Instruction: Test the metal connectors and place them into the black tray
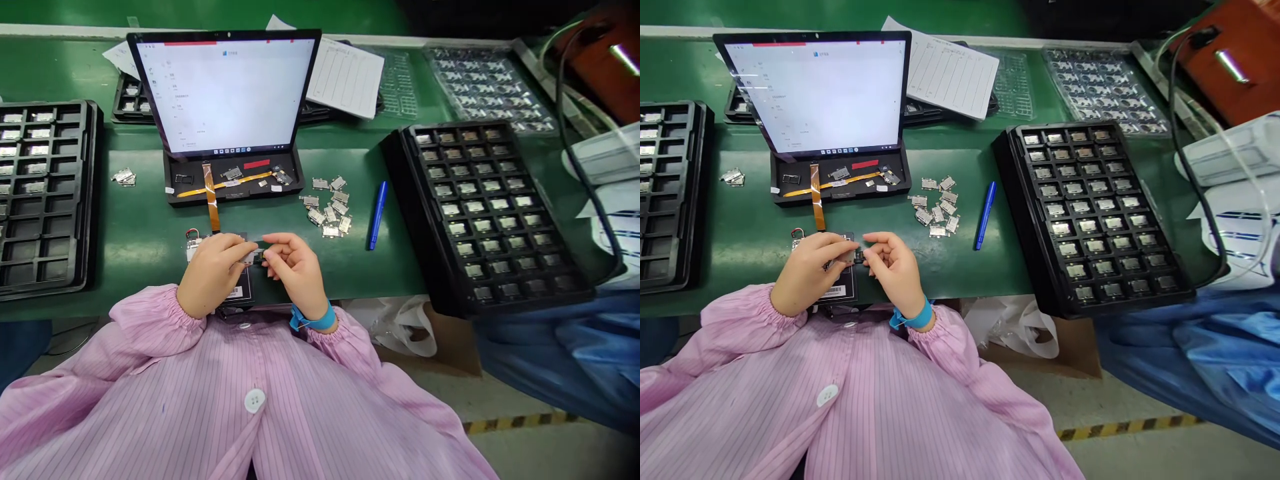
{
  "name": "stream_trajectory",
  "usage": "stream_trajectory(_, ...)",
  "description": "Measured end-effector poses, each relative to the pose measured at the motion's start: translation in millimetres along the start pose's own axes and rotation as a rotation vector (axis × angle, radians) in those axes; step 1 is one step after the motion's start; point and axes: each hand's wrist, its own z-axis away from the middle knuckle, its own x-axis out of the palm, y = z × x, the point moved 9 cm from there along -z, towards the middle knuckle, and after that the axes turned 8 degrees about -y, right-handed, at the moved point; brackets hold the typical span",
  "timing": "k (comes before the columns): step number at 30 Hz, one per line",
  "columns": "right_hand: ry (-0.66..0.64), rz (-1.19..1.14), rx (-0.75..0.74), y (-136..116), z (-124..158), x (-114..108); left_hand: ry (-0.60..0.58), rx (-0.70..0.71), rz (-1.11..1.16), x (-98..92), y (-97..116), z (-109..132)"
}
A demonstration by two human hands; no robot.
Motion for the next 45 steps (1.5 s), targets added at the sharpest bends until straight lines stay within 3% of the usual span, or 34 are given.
stream_trajectory(9,-0.030,0.006,-0.017,-0.4,0.0,1.2,0.048,0.042,-0.025,1.5,11.7,-2.1)
stream_trajectory(15,-0.039,0.026,0.008,2.1,0.4,3.3,0.008,-0.026,-0.064,6.5,12.0,-2.8)
stream_trajectory(22,0.124,0.062,0.071,-6.3,-9.9,-15.2,0.063,-0.160,-0.169,-12.4,-5.4,7.0)
stream_trajectory(26,0.104,0.107,0.092,-4.7,-20.0,-13.9,0.018,-0.089,-0.218,-6.0,-7.3,18.7)
stream_trajectory(30,0.106,0.151,0.111,0.5,-22.0,-10.7,0.043,-0.039,-0.236,-1.7,-7.0,25.0)
stream_trajectory(45,0.093,0.175,0.132,3.1,-22.9,-8.9,0.045,-0.063,-0.184,-1.8,-10.3,24.2)
